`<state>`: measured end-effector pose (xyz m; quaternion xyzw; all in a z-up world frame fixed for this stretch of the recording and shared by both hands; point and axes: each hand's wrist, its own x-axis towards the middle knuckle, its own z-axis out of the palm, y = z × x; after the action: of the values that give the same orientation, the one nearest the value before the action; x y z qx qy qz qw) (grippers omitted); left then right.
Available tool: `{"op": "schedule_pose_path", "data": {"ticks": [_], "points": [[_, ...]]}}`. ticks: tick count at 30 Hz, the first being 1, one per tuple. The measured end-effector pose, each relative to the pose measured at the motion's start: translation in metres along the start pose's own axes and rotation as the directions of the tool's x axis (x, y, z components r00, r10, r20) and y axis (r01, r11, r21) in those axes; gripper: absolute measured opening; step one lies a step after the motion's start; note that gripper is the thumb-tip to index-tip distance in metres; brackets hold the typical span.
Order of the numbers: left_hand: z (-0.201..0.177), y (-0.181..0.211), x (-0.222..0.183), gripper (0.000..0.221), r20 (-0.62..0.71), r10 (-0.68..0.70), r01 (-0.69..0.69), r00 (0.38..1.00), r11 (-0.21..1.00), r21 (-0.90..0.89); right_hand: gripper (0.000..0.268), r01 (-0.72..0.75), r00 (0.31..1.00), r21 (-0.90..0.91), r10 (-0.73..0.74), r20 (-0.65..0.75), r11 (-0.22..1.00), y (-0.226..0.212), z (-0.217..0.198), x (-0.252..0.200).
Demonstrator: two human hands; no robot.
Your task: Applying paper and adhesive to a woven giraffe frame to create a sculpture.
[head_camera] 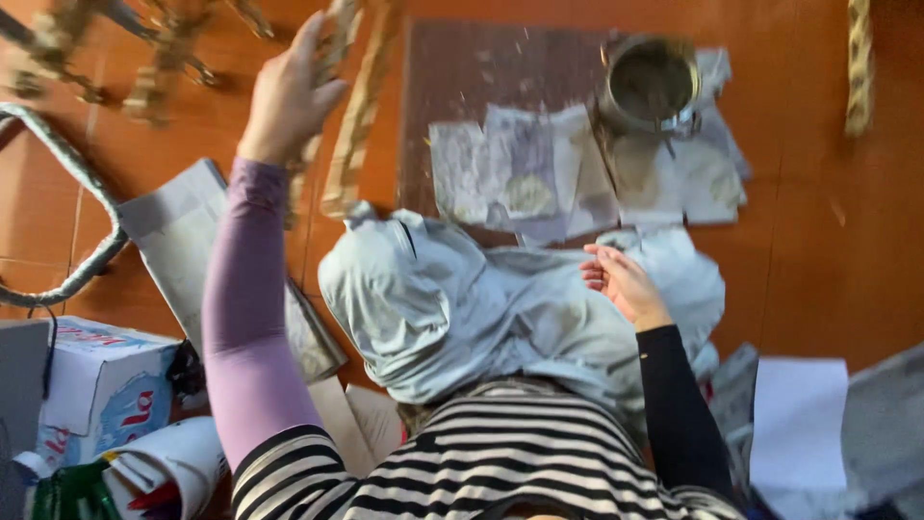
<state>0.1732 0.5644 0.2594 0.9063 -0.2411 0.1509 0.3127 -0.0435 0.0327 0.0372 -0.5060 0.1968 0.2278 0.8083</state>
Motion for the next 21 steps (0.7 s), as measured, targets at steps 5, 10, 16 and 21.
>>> {"op": "schedule_pose_path", "data": {"ticks": [5, 10, 16, 21], "points": [[0.034, -0.066, -0.033, 0.063, 0.24, -0.17, 0.117, 0.956, 0.969, 0.219, 0.032, -0.039, 0.995, 0.025, 0.037, 0.092, 0.999, 0.024, 0.0, 0.016], [0.051, -0.01, -0.041, 0.055, 0.147, -0.137, -0.006, 0.98, 0.713, 0.701, 0.027, 0.265, 0.964, -0.401, -0.239, 0.114, 0.877, 0.044, 0.006, 0.107], [0.179, 0.0, -0.071, 0.04, 0.347, -0.376, 0.504, 0.86, 0.735, -0.454, 0.033, 0.165, 0.74, -0.907, -0.656, -0.146, 0.388, 0.044, 0.054, 0.18], [0.312, -0.142, -0.129, 0.041, 0.589, -0.65, 0.276, 0.481, -0.525, -0.805, 0.036, 0.03, 0.727, -0.96, -0.665, -0.169, 0.277, 0.087, 0.023, 0.223]]}}
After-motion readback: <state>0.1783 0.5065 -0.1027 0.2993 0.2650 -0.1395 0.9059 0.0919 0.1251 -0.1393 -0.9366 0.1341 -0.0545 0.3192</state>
